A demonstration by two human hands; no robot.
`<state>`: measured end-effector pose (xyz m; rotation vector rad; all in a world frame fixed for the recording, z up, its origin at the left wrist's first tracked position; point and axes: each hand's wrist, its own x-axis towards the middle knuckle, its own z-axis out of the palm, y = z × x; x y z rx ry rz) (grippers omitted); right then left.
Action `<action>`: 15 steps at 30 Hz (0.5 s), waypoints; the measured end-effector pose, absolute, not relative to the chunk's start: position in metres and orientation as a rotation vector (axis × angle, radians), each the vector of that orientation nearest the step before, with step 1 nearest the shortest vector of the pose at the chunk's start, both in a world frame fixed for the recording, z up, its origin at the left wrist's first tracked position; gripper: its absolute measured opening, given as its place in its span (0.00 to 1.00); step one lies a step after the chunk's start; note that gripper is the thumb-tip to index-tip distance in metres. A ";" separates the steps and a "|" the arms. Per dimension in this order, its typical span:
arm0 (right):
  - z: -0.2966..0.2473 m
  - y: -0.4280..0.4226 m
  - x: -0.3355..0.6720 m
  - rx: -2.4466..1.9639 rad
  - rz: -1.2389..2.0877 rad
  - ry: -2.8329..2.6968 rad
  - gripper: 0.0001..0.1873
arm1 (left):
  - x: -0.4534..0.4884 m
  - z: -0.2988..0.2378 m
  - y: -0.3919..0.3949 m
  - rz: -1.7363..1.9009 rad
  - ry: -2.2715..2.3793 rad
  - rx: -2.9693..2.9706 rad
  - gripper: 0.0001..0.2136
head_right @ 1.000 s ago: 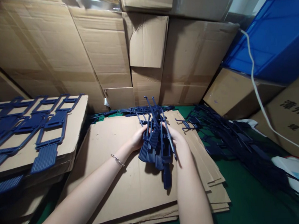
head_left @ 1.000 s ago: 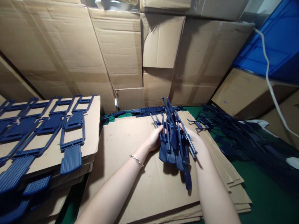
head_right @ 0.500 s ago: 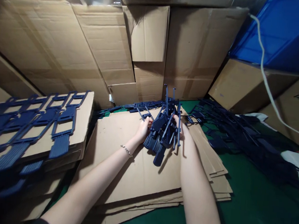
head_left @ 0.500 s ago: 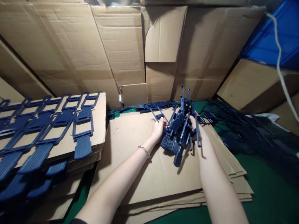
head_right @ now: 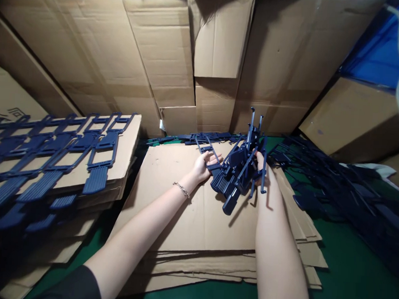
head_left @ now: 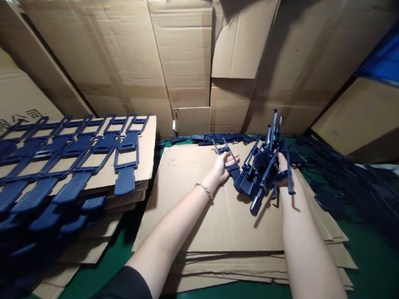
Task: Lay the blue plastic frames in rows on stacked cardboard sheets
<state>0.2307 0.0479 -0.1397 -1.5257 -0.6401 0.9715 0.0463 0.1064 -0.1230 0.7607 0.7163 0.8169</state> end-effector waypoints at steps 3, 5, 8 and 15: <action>-0.143 0.047 0.231 -1.452 0.938 -0.635 0.26 | 0.033 -0.114 0.112 0.806 0.824 0.941 0.24; -0.144 0.046 0.231 -1.409 0.940 -0.619 0.24 | 0.021 -0.105 0.114 0.803 0.946 1.095 0.26; -0.147 0.047 0.232 -1.377 0.976 -0.584 0.24 | -0.005 -0.086 0.111 0.817 1.168 1.394 0.23; -0.156 0.052 0.236 -1.350 1.013 -0.570 0.23 | -0.071 -0.068 0.099 0.508 1.739 1.913 0.34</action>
